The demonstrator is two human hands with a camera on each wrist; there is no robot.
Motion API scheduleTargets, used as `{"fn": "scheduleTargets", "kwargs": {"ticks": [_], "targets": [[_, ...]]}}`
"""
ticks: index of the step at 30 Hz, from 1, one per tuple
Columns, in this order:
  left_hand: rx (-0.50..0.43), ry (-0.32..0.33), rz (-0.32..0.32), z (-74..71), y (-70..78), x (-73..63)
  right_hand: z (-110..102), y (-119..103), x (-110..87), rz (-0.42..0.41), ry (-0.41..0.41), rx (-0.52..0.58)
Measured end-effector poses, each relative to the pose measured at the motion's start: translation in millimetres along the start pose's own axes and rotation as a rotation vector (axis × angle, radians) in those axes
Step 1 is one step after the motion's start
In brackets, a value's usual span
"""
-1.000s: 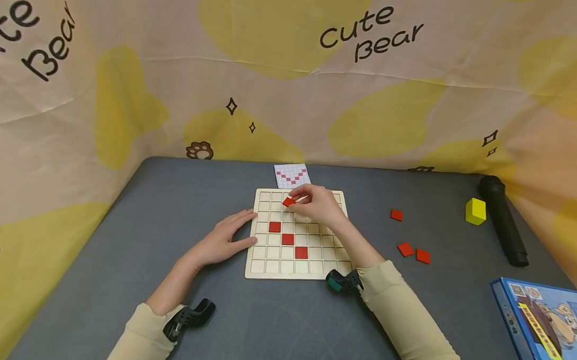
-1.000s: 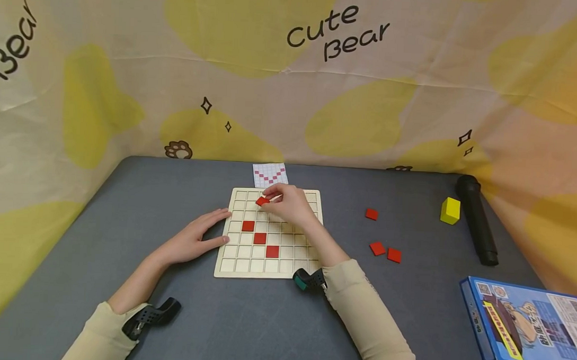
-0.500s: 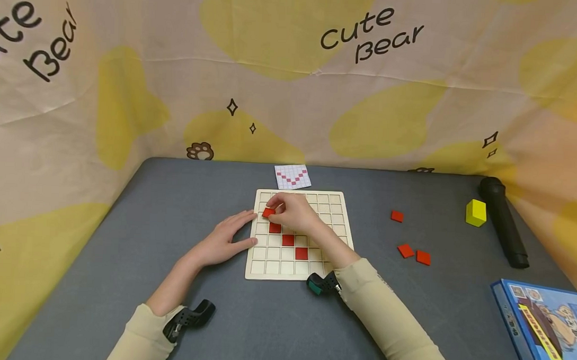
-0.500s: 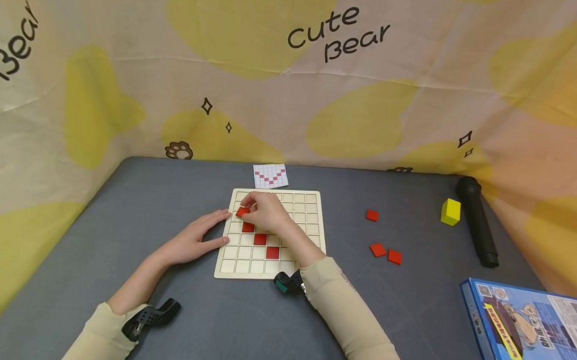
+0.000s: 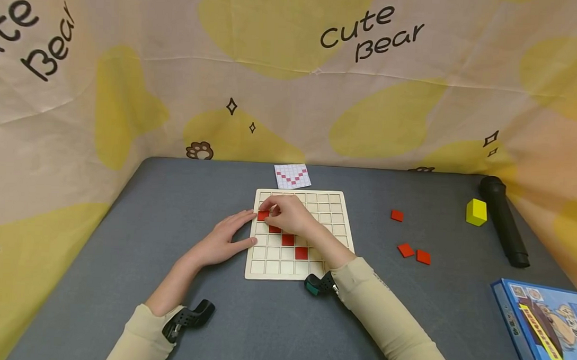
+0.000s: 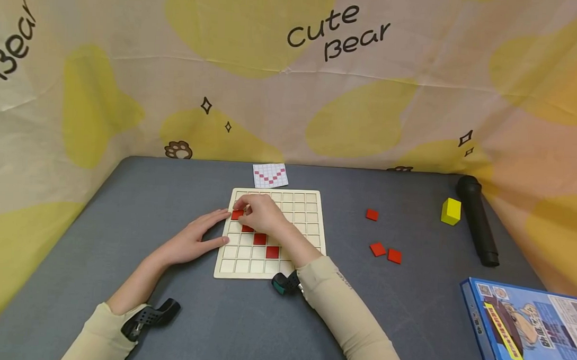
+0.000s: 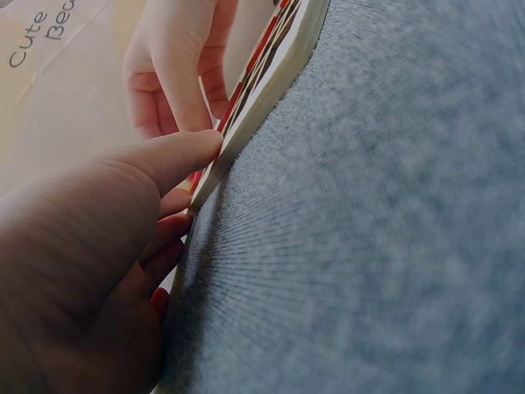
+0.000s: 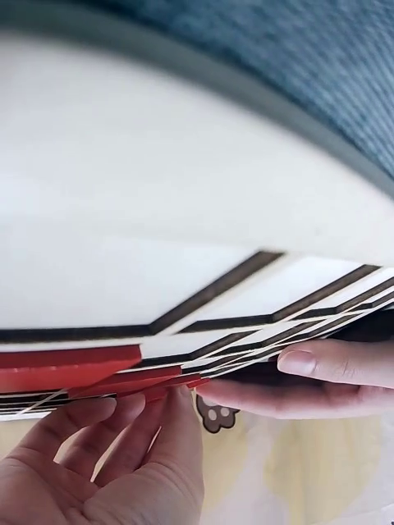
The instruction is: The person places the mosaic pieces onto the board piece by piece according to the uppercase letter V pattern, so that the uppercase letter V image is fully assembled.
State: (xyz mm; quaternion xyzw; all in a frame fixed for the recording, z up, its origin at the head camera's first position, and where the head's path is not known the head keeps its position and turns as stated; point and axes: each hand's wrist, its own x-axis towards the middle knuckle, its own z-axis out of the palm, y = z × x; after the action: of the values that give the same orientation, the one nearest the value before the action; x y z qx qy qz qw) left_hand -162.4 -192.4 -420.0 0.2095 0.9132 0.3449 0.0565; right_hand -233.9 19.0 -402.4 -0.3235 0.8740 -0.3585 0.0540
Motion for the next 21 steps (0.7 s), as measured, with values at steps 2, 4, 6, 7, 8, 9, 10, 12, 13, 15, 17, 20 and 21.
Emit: {"fn": "scheduleTargets", "kwargs": {"ticks": [2, 4, 6, 7, 8, 9, 10, 12, 13, 15, 17, 20, 21], "targets": [[0.001, 0.0, 0.001, -0.1, 0.0, 0.1, 0.0, 0.1, -0.6, 0.002, 0.004, 0.009], [0.004, 0.0, 0.0, -0.1, 0.0, 0.2, 0.0, 0.0, -1.1, -0.001, 0.01, 0.009], [0.003, -0.001, 0.0, -0.1, 0.0, 0.3, -0.1, -0.1, -1.8, -0.003, 0.014, 0.007], [0.003, -0.002, 0.0, -0.2, 0.0, 0.4, -0.2, -0.3, -2.2, -0.003, 0.017, 0.006], [0.003, -0.002, 0.0, -0.2, 0.0, 0.5, -0.4, -0.4, -2.5, -0.001, 0.02, 0.005], [0.001, -0.002, 0.0, -0.2, 0.0, 0.5, -0.6, -0.3, -3.0, 0.006, 0.021, 0.004], [0.0, -0.002, 0.0, -0.1, -0.1, 0.6, -1.0, 0.1, -3.6, 0.016, 0.026, 0.008], [0.001, -0.001, -0.001, 0.1, -0.3, 0.8, -2.7, 0.7, -5.3, 0.046, 0.045, 0.032], [0.001, -0.001, -0.001, 0.2, -0.5, 0.9, -4.0, 1.5, -6.7, 0.063, 0.059, 0.052], [0.002, -0.001, -0.004, 0.6, -0.7, 1.1, -7.8, 3.4, -10.2, 0.105, 0.088, 0.093], [0.004, -0.003, -0.007, 0.9, -0.8, 1.2, -13.5, 5.7, -14.8, 0.145, 0.119, 0.134], [0.007, -0.002, -0.015, 1.1, -0.8, 0.9, -24.5, 11.1, -22.8, 0.199, 0.152, 0.165], [0.008, -0.001, -0.018, 1.1, -0.7, 0.7, -28.8, 13.0, -25.6, 0.215, 0.161, 0.17]]}}
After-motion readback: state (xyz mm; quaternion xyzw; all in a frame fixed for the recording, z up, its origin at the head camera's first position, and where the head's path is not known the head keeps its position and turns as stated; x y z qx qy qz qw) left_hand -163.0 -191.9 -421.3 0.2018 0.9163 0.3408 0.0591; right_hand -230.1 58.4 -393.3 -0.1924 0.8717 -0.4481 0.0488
